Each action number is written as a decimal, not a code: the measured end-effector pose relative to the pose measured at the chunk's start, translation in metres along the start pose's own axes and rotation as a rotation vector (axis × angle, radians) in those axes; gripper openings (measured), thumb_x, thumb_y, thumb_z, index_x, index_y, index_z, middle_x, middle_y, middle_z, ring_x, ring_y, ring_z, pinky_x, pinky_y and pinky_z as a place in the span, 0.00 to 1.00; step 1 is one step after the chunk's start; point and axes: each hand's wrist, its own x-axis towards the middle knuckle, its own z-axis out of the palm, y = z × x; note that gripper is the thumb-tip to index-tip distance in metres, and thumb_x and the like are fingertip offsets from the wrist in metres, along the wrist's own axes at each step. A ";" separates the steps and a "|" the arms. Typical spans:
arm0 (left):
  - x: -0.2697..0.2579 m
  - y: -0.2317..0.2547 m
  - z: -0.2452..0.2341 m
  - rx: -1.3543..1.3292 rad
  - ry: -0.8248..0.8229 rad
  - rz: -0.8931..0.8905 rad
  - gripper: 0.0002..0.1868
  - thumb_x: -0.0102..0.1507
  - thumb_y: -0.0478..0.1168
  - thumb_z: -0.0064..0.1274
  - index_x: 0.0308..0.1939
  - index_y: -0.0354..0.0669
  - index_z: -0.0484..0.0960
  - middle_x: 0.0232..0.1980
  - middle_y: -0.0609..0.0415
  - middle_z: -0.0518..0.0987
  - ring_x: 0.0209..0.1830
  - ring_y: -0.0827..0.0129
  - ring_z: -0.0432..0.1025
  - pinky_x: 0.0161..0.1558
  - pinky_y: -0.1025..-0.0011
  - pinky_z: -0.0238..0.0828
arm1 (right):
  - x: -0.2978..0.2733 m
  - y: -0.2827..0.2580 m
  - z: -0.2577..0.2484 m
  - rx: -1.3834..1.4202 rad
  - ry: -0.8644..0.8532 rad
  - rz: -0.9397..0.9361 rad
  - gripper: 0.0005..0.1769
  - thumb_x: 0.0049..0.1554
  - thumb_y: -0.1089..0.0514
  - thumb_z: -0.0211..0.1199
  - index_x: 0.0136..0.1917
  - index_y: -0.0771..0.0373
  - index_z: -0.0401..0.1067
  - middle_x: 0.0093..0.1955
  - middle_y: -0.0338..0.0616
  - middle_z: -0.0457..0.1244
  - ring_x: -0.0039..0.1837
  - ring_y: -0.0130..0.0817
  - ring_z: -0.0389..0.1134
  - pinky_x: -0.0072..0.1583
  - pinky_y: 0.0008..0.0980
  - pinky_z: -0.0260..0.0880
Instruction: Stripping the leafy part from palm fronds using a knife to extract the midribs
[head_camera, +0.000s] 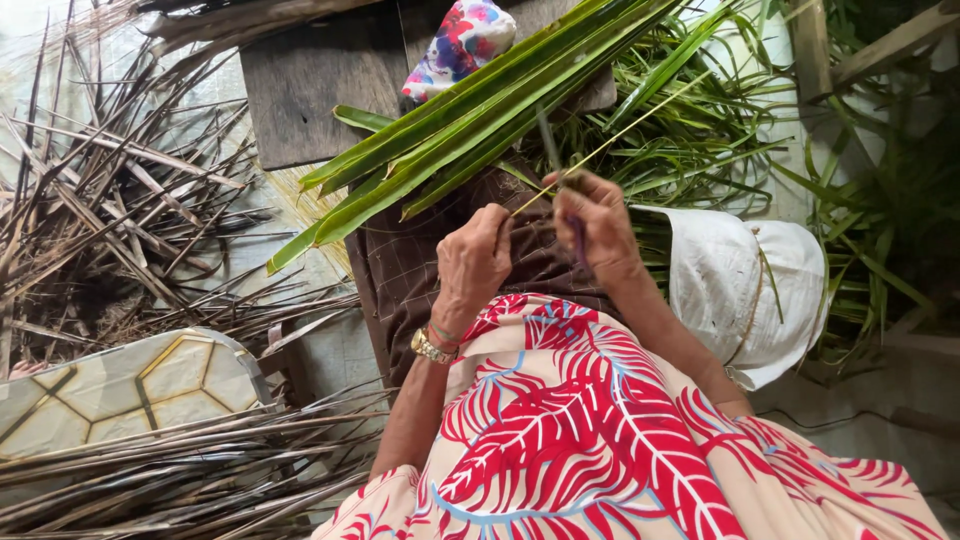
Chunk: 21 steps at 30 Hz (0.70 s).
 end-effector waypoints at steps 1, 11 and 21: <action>-0.001 0.001 -0.006 -0.032 -0.008 -0.001 0.02 0.68 0.43 0.49 0.40 0.54 0.75 0.30 0.53 0.78 0.30 0.49 0.78 0.32 0.54 0.76 | 0.007 -0.002 -0.013 -0.001 0.017 -0.017 0.12 0.61 0.68 0.59 0.57 0.72 0.73 0.27 0.48 0.60 0.21 0.29 0.59 0.21 0.27 0.60; -0.019 -0.023 -0.054 -0.190 -0.121 -0.069 0.01 0.68 0.40 0.53 0.40 0.52 0.78 0.28 0.50 0.78 0.30 0.47 0.78 0.33 0.56 0.74 | 0.037 -0.024 -0.083 0.073 0.074 -0.125 0.14 0.65 0.59 0.61 0.61 0.69 0.72 0.32 0.47 0.60 0.26 0.32 0.57 0.25 0.30 0.59; 0.003 -0.025 -0.064 -0.047 -0.352 -0.305 0.06 0.68 0.48 0.51 0.47 0.57 0.80 0.37 0.45 0.84 0.43 0.40 0.78 0.47 0.46 0.73 | 0.026 -0.019 -0.059 0.011 0.103 -0.129 0.14 0.64 0.60 0.61 0.62 0.67 0.72 0.32 0.45 0.62 0.26 0.31 0.60 0.25 0.29 0.62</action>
